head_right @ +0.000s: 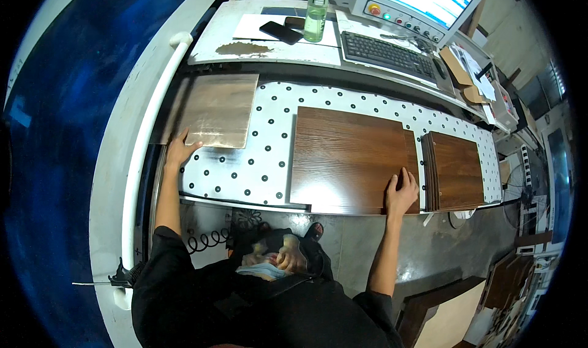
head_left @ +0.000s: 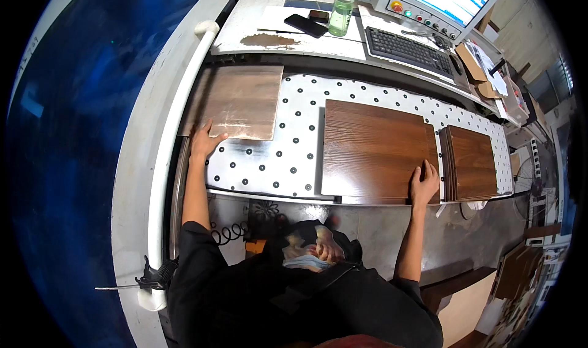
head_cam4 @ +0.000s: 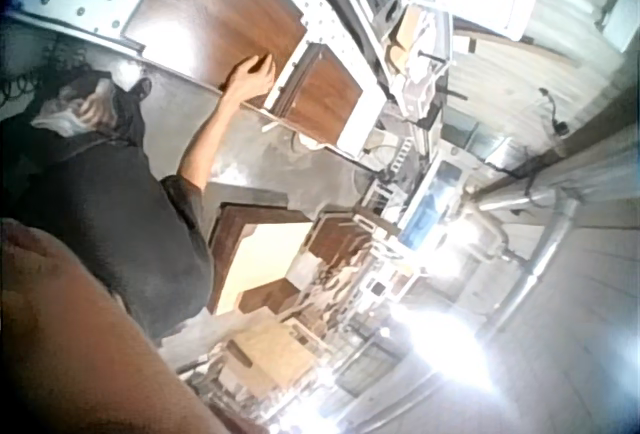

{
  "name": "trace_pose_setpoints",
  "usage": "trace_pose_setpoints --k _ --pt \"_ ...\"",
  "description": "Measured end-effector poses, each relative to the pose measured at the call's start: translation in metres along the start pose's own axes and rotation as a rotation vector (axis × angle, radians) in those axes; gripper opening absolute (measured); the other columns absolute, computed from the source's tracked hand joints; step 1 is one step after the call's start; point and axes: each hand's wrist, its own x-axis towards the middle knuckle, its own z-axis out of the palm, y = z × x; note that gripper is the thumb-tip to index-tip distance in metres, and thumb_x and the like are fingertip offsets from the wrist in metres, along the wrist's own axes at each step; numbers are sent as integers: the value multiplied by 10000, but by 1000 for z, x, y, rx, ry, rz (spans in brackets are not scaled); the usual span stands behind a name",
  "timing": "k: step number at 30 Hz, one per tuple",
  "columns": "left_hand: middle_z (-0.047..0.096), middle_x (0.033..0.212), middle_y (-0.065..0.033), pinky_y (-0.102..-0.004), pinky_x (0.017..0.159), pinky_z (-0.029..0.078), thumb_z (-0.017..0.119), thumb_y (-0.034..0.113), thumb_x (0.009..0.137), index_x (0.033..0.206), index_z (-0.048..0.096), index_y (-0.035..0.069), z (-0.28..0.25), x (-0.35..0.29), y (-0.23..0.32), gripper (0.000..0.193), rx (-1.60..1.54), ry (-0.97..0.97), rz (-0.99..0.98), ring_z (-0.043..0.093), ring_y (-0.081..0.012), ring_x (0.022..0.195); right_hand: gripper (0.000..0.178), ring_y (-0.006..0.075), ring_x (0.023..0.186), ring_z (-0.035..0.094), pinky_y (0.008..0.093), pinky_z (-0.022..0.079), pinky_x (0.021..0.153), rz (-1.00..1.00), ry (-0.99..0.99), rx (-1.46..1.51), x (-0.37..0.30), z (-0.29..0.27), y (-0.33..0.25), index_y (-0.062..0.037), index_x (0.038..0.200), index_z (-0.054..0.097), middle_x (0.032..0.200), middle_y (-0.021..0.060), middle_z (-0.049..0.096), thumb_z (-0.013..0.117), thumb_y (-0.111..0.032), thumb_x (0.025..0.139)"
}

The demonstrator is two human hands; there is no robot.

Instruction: The person operates a CNC router, placing rectangular wooden panels onto the machine's perforated bed. They use a handheld air nozzle to clear debris from the panels and the bed surface. The person repeatedly positions the panels, cleans them, and stacks the finished pieces on the side.

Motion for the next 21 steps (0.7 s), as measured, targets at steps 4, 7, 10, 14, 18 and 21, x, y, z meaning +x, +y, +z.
trace_pose_setpoints --k 4,7,10,14,18,21 --pt "576 1362 -308 -443 1089 447 859 501 708 1475 475 3 -2 -1 2 992 20 -22 -13 571 -406 1286 437 406 1261 508 516 389 1066 -21 -41 46 -3 24 -54 -117 1300 672 1349 219 584 662 -331 920" --pt "574 1343 -332 -464 1088 441 753 614 775 1459 507 26 -4 9 -7 935 30 -23 -14 571 -428 1274 441 428 1262 495 529 384 1062 -47 -61 87 -8 39 -109 -105 1296 671 1344 260 561 674 -315 908" --pt "573 1381 -281 -451 1103 423 621 702 847 1457 531 80 -5 14 -1 875 29 -54 -57 553 -409 1303 440 440 1253 498 539 388 1058 -92 -59 88 -20 53 -178 -77 1282 672 1329 274 563 673 -300 903" --pt "508 1488 -208 -410 1147 369 529 647 943 1497 473 84 -21 21 -21 792 -215 -12 -75 476 -372 1387 391 456 1259 518 535 400 1069 -155 -387 496 -36 50 -279 -44 1222 692 1312 303 579 684 -239 883" --pt "391 1548 -282 -440 1201 279 597 482 971 1519 403 15 -13 -6 -8 745 -184 308 10 333 -423 1462 427 469 1341 461 515 365 1135 -336 -606 815 -86 64 -313 -10 1253 656 1366 339 533 682 -196 870" --pt "257 1579 -350 -559 1218 168 621 510 947 1562 306 16 14 -52 13 849 -91 274 -3 203 -511 1483 488 511 1343 435 534 347 1149 -504 -567 669 -144 72 -297 -13 1300 617 1387 350 508 690 -227 868"
